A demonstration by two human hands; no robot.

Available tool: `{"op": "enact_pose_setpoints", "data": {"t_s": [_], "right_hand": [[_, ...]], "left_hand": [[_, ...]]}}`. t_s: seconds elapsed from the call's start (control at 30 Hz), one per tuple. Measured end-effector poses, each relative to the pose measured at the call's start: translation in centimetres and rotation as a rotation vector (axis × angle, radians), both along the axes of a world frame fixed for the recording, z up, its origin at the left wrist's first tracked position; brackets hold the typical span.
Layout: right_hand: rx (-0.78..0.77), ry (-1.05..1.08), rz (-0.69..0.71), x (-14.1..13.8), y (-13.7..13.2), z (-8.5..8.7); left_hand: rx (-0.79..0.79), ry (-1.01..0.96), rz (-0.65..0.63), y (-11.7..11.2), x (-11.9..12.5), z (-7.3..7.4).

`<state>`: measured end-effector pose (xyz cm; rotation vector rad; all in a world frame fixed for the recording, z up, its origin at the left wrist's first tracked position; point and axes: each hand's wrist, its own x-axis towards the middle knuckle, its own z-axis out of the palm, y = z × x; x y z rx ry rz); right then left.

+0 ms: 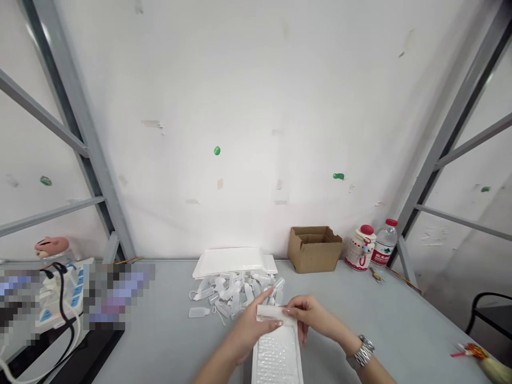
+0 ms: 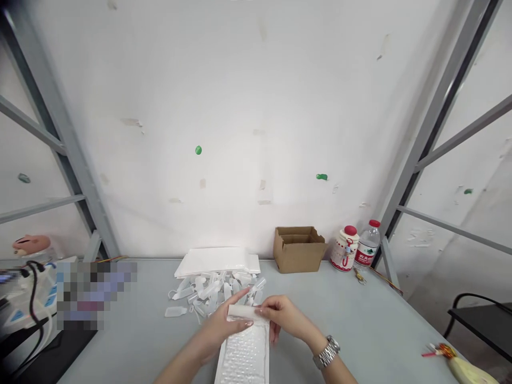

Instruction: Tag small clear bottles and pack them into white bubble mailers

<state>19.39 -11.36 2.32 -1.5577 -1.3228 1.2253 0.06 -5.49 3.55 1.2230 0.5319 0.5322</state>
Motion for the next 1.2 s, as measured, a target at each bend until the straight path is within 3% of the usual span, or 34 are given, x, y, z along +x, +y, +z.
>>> {"op": "enact_pose_setpoints", "data": {"t_s": [0.07,0.13,0.2,0.3,0.4,0.5,0.63,0.77,0.9,1.07,1.13,1.2], "right_hand": [[0.103,-0.186,-0.075,0.9,1.2,-0.6],[0.297,-0.446,-0.127,1.6,2.5,-0.7],[0.431,-0.701,-0.079,1.9,3.7,-1.0],[0.455,-0.928,-0.014,1.3,4.7,-2.0],[0.481,-0.972,-0.046,1.0,5.0,-3.0],[0.503,-0.901,-0.149,2.1,4.9,-3.8],[0.482,-0.635,-0.303,4.1,4.5,-4.2],[0.428,-0.483,-0.303,4.1,4.3,-3.9],[0.369,-0.217,-0.332,2.7,4.3,-3.4],[0.325,-0.148,-0.395,1.9,4.4,-2.9],[0.316,-0.095,-0.417,1.9,4.4,-2.6],[0.31,-0.024,-0.426,1.8,4.5,-2.3]], "left_hand": [[0.078,0.113,0.126,-0.1,0.2,-1.1],[0.086,0.217,0.142,0.3,-0.1,-2.0],[0.125,0.265,0.153,0.7,-0.5,-2.6],[0.148,0.279,0.143,1.1,-0.5,-3.6],[0.079,0.261,0.154,1.4,0.0,-4.7],[0.009,0.23,0.159,1.7,0.2,-5.1],[-0.117,0.157,0.152,1.8,-0.4,-3.9],[-0.241,0.148,0.182,1.8,-0.9,-2.9],[-0.273,0.121,0.187,1.9,-0.8,-3.0],[-0.183,0.194,0.15,2.2,-0.8,-3.7],[-0.058,0.242,0.176,2.3,-0.7,-3.9],[0.135,0.301,0.281,2.4,-0.5,-4.0]]}}
